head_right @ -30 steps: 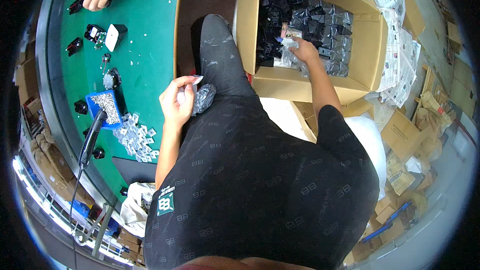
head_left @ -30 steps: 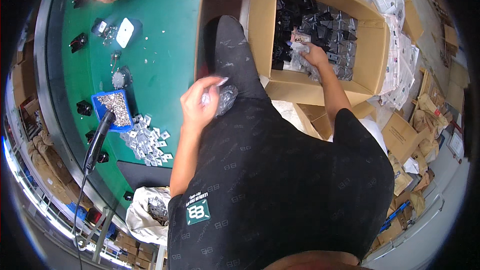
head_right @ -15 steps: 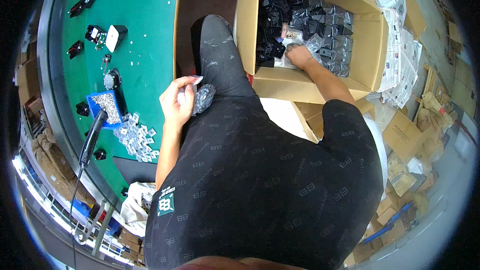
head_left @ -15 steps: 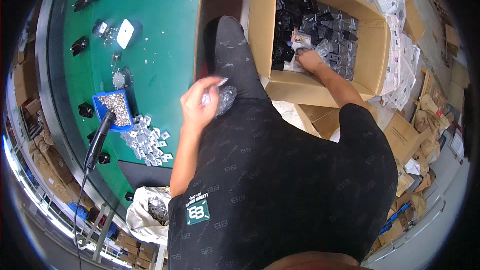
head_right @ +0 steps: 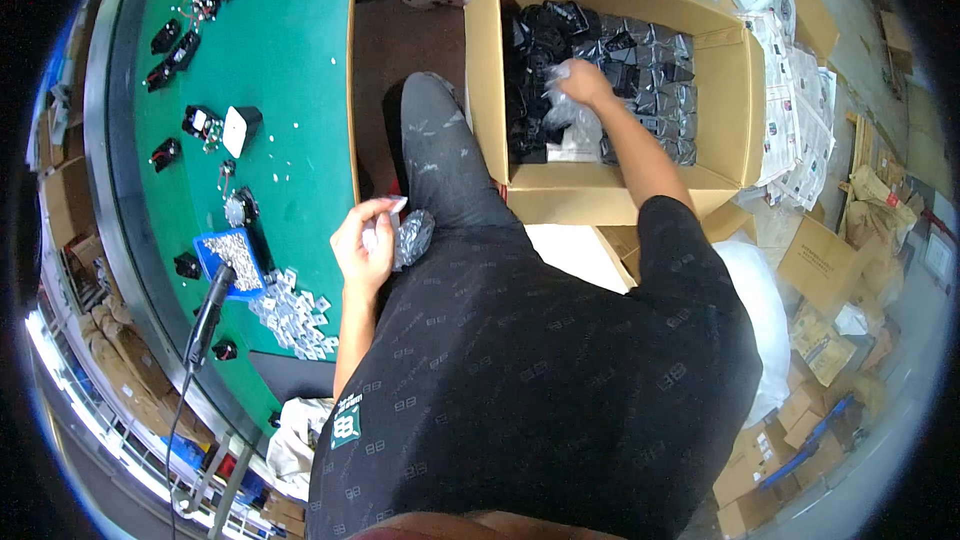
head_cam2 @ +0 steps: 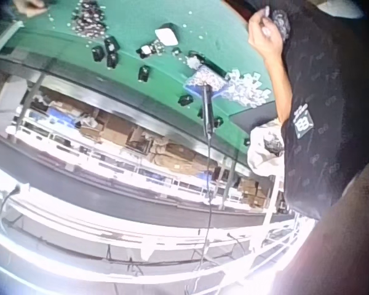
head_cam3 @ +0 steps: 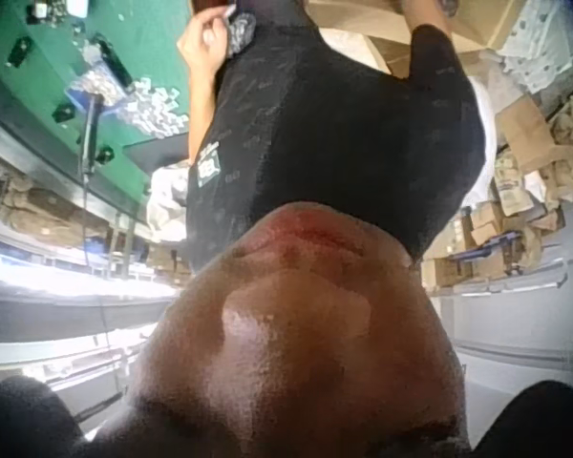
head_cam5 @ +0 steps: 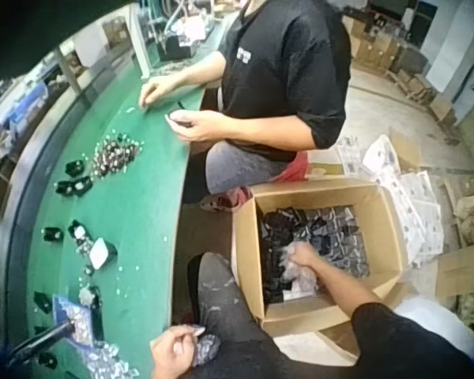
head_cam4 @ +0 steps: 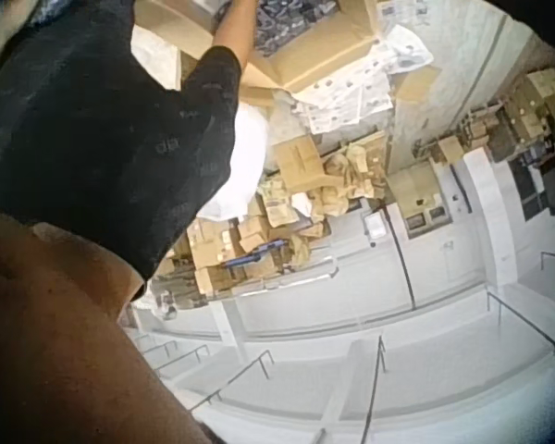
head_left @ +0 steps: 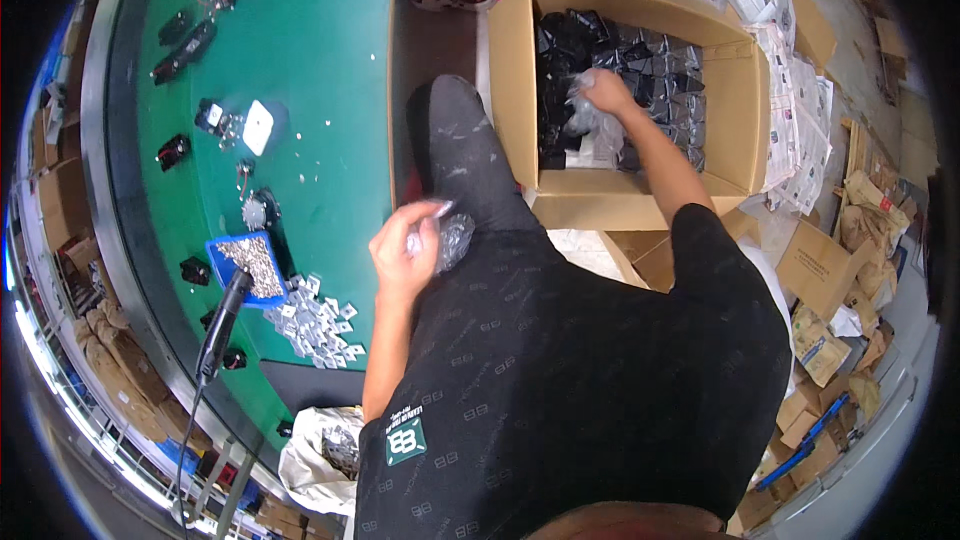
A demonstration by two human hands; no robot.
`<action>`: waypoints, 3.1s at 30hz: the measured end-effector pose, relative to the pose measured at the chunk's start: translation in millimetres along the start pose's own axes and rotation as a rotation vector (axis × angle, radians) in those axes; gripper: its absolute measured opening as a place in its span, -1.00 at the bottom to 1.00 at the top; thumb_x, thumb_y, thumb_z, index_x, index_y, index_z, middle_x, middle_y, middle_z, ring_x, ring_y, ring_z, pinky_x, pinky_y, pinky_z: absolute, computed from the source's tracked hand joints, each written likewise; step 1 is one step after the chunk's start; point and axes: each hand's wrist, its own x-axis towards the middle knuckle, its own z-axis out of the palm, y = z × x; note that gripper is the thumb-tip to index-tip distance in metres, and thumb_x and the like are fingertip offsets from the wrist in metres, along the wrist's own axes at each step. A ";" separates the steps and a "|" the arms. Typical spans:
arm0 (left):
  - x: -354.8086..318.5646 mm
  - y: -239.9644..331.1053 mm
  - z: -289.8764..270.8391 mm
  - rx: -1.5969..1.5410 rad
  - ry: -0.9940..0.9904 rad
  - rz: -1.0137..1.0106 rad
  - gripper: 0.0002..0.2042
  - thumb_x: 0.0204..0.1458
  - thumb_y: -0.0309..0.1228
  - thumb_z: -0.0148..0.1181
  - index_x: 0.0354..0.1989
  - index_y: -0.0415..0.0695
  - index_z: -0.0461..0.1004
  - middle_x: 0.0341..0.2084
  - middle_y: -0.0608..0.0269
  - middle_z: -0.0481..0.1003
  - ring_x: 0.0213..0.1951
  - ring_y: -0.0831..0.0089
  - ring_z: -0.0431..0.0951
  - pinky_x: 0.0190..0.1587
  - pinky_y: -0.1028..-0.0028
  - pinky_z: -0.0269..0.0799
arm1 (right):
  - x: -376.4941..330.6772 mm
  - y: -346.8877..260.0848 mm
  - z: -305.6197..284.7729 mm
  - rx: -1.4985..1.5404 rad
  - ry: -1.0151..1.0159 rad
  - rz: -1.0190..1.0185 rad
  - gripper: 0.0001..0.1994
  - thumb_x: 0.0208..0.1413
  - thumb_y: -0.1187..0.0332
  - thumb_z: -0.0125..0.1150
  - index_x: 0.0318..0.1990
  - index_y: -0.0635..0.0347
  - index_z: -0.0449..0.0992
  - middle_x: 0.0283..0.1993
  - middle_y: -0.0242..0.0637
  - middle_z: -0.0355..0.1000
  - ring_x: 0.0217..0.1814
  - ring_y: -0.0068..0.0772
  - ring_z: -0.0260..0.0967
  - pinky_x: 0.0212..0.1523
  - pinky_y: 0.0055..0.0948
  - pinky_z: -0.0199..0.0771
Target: Pack small electronic components into plastic bags and place them into a cardboard box.
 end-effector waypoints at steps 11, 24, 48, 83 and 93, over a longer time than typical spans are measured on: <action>-3.4 -2.4 0.3 0.047 -0.027 0.000 -0.88 -0.08 -0.65 0.11 -0.36 -0.24 0.50 -0.40 0.10 0.56 -0.33 0.28 0.60 -0.23 0.43 0.48 | -3.2 -13.0 12.9 -0.102 -0.061 0.302 -0.68 -0.01 0.23 0.04 -0.15 0.19 0.51 -0.08 -0.03 0.46 -0.03 -0.05 0.43 -0.05 -0.16 0.45; -2.9 -14.2 -2.7 0.017 -0.032 -0.003 -0.91 0.00 -0.62 0.08 -0.32 -0.27 0.47 -0.40 0.12 0.56 -0.37 0.42 0.56 -0.28 0.52 0.44 | -52.6 13.3 25.0 -0.187 0.150 0.093 -0.82 -0.02 0.40 0.01 -0.28 0.08 0.53 -0.32 -0.08 0.50 -0.26 -0.08 0.50 -0.30 -0.12 0.48; -8.9 -12.3 -6.5 0.032 0.001 -0.102 -0.94 0.04 -0.62 0.06 -0.34 -0.32 0.46 -0.39 0.12 0.54 -0.34 0.46 0.52 -0.21 0.51 0.40 | 16.4 4.5 28.8 0.699 0.680 0.198 -0.75 0.03 0.30 0.11 -0.14 0.12 0.37 -0.27 0.02 0.44 -0.14 0.09 0.39 -0.15 -0.14 0.37; -7.3 -10.5 5.0 0.157 -0.038 -0.054 -0.94 -0.05 -0.62 0.11 -0.39 -0.25 0.48 -0.45 0.11 0.56 -0.40 0.32 0.59 -0.28 0.47 0.46 | 42.3 -2.9 -6.2 -0.202 0.001 0.264 -0.77 0.08 0.34 -0.03 -0.23 0.13 0.58 -0.10 -0.16 0.49 -0.08 -0.15 0.47 -0.14 -0.20 0.48; -4.5 -12.7 -3.5 0.168 -0.019 -0.039 -0.94 -0.06 -0.63 0.10 -0.41 -0.25 0.47 -0.46 0.12 0.56 -0.40 0.30 0.59 -0.29 0.46 0.46 | -1.8 -32.6 -33.4 1.025 -0.450 -0.324 -0.76 0.05 0.25 0.22 -0.25 0.24 0.51 -0.32 -0.37 0.49 -0.23 -0.56 0.32 -0.13 -0.46 0.32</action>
